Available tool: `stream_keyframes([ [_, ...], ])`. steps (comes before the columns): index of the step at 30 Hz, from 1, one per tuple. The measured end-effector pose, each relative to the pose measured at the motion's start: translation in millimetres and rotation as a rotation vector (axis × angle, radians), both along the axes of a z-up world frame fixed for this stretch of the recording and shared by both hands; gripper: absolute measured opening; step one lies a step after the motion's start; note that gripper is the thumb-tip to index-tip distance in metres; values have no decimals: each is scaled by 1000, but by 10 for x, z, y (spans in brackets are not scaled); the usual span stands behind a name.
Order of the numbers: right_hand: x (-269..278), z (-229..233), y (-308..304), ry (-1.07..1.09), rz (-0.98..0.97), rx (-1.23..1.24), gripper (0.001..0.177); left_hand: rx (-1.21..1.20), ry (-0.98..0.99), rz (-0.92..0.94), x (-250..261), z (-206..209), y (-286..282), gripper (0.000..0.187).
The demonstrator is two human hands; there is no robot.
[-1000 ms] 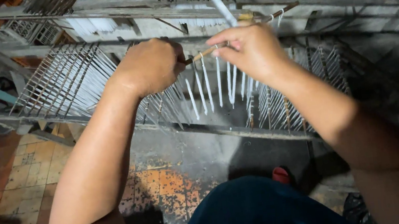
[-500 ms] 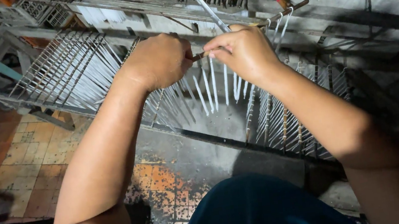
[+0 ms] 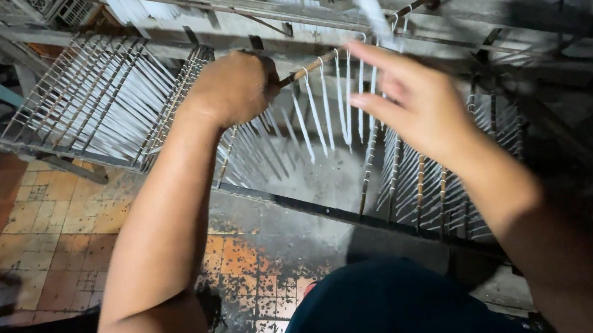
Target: Dipping racks of wicks into a vat of molten wax to build up layers of wax for candle making.
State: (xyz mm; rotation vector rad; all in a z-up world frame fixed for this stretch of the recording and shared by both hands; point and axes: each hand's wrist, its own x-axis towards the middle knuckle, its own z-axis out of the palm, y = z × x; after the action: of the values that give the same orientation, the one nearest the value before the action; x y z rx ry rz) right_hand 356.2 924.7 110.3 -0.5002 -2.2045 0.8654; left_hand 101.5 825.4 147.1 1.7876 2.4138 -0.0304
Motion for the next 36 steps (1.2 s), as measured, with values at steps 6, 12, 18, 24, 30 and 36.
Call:
stream_keyframes([
  [6,984,-222,-119,29,-144,-46,56,-181,-99,96,-112,55,185,29],
  [12,1859,-929,-109,-169,-465,-5,59,-194,-230,193,-381,-363,414,32],
  [18,1986,-1079,-396,-354,-624,-209,60,-173,-364,339,-781,-1419,629,20],
  [24,1931,-1276,-615,-338,-716,-320,59,-137,-494,431,-1006,-2280,730,25],
  [30,2254,-1705,-381,-324,-611,-675,74,-77,-250,325,-1738,-3904,955,43],
  [36,2391,-1806,-271,-420,-603,-847,80,-49,-430,503,-1702,-3815,876,33],
])
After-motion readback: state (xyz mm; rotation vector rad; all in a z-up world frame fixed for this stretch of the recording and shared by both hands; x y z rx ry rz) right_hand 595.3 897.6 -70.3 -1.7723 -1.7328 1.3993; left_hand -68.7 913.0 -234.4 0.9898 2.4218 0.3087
